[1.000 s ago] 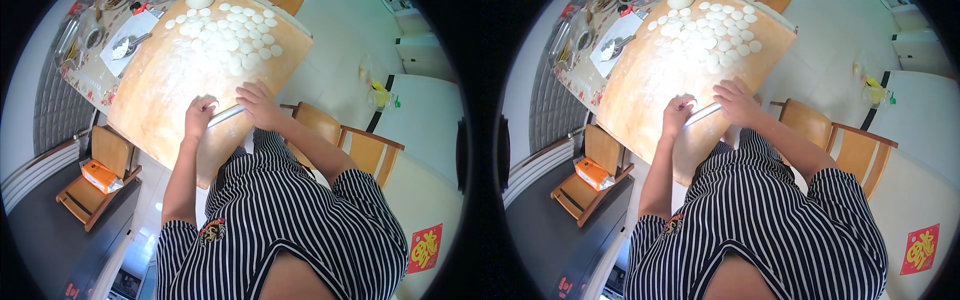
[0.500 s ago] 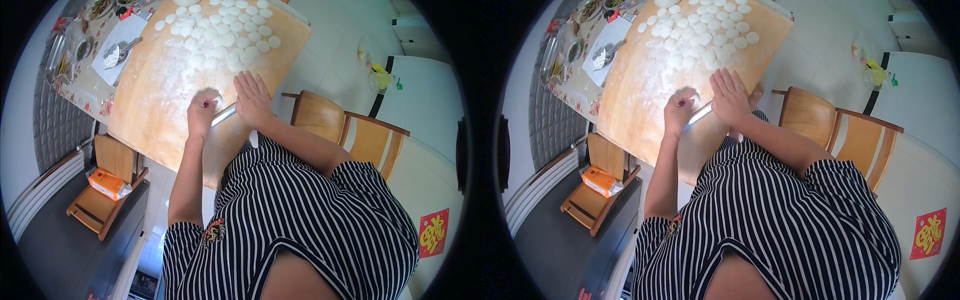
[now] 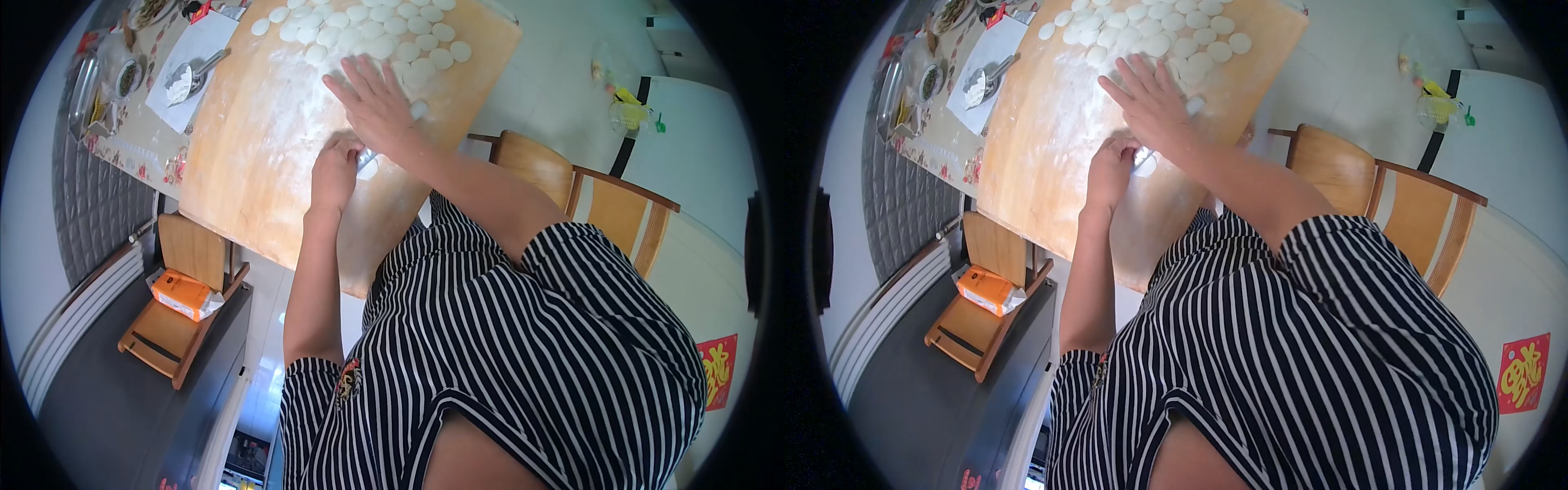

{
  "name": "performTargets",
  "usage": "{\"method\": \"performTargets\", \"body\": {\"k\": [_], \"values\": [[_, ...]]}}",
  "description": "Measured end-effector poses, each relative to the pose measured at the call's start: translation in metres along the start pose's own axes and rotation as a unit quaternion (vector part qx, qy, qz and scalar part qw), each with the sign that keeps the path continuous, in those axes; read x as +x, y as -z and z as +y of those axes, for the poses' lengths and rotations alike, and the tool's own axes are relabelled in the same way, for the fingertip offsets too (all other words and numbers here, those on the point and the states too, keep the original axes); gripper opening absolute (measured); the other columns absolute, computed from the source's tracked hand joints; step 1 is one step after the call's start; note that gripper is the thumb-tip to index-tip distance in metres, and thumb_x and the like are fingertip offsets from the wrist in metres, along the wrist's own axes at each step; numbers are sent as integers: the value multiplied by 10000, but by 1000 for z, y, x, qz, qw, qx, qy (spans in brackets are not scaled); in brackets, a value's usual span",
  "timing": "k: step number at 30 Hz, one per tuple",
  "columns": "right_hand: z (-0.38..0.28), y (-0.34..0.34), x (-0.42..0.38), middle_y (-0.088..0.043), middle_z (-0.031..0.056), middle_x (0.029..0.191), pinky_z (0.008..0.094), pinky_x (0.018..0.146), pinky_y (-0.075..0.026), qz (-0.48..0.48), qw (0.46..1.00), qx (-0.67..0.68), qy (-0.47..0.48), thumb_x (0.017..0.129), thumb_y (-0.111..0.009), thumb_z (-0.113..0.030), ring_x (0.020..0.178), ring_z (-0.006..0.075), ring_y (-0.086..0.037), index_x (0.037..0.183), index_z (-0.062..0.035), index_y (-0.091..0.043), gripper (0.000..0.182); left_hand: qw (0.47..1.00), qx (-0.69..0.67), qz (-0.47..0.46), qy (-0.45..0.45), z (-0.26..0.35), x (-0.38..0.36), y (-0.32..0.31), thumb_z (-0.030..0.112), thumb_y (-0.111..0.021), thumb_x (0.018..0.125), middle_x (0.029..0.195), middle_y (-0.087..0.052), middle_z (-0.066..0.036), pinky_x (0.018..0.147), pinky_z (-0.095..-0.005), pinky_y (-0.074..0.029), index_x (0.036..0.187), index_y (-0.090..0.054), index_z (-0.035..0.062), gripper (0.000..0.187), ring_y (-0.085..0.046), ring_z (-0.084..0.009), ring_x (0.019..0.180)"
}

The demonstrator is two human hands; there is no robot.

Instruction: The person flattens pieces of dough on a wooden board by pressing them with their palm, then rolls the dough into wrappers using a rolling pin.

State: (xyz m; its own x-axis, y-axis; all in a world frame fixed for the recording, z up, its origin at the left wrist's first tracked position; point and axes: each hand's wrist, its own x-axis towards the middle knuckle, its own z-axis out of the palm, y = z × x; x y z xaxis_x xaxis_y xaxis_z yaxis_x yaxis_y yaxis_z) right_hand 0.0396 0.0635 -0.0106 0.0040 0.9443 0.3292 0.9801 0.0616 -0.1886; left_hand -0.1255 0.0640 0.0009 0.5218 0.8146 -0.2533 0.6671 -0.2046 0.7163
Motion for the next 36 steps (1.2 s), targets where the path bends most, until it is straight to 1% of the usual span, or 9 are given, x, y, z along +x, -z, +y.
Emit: {"method": "performTargets", "body": {"k": [7, 10, 13, 16, 22, 27, 29, 31, 36], "values": [[8, 28, -69, -514, 167, 1560, 612, 1221, -313, -29, 997, 72, 31, 899, -699, -238, 1476, 376, -442, 1484, -95, -566, 617, 989, 75, 34, -125, -6, -13, -4, 46, -677, 938, 1060, -726, -169, 865, -408, -562, 1030, -714, 25, 101, -711, -340, 927], [13, 45, -118, -503, 185, 1572, 600, 1226, -309, -82, 991, 100, 18, 912, -685, -208, 1498, 378, -420, 1495, -57, -534, 621, 988, -93, 62, 107, -9, -38, -10, 26, -702, 887, 989, -680, -149, 793, -393, -549, 1071, -661, 38, 189, -666, -312, 852], [9, 48, -117, -504, 186, 1566, 621, 1220, -308, -63, 993, 98, 21, 913, -675, -210, 1497, 404, -411, 1471, -61, -558, 589, 976, -120, 25, 180, -4, -45, -4, 65, -727, 878, 978, -683, -148, 803, -395, -551, 1071, -690, 38, 199, -672, -309, 864], [0, 32, -69, -487, 168, 1590, 612, 1229, -295, -65, 997, 21, 42, 939, -655, -235, 1514, 393, -389, 1503, -98, -545, 590, 996, -23, 76, 31, -5, -29, 2, 67, -719, 887, 997, -697, -157, 826, -405, -554, 1059, -711, 31, 176, -694, -312, 892], [-6, -3, -13, -497, 108, 1591, 593, 1222, -303, 12, 999, 27, 24, 960, -661, -303, 1506, 377, -394, 1531, -211, -546, 590, 999, 50, -8, -14, -16, 5, 6, 40, -730, 897, 1055, -698, -162, 863, -392, -567, 1048, -710, 24, 153, -708, -304, 933], [6, 30, -83, -505, 163, 1567, 607, 1232, -291, -49, 996, 51, 47, 933, -683, -328, 1504, 384, -399, 1503, -93, -543, 633, 996, 67, 23, -53, -5, -15, 5, -10, -704, 830, 1033, -664, -178, 857, -480, -541, 975, -668, 45, 159, -659, -396, 1006], [11, 44, -112, -504, 182, 1561, 613, 1234, -286, -83, 993, 57, 55, 925, -688, -332, 1504, 389, -399, 1490, -49, -541, 650, 997, 66, 43, -19, -9, -27, -5, 29, -724, 849, 1012, -692, -183, 858, -465, -553, 977, -657, 37, 145, -684, -394, 976], [11, 56, -129, -502, 208, 1550, 626, 1236, -279, -111, 986, 119, 29, 917, -687, -328, 1503, 405, -402, 1460, 14, -537, 659, 987, -23, 15, 160, -2, -41, -6, 86, -748, 877, 984, -729, -176, 866, -448, -564, 989, -650, 22, 162, -718, -383, 937], [-1, 32, -71, -468, 166, 1609, 602, 1245, -288, -70, 994, 66, 53, 945, -680, -282, 1529, 389, -377, 1505, -78, -544, 611, 990, -5, -56, 126, -9, -28, 9, 252, -698, 955, 1055, -776, -201, 882, -444, -561, 1062, -767, 9, 274, -735, -368, 959]]}}
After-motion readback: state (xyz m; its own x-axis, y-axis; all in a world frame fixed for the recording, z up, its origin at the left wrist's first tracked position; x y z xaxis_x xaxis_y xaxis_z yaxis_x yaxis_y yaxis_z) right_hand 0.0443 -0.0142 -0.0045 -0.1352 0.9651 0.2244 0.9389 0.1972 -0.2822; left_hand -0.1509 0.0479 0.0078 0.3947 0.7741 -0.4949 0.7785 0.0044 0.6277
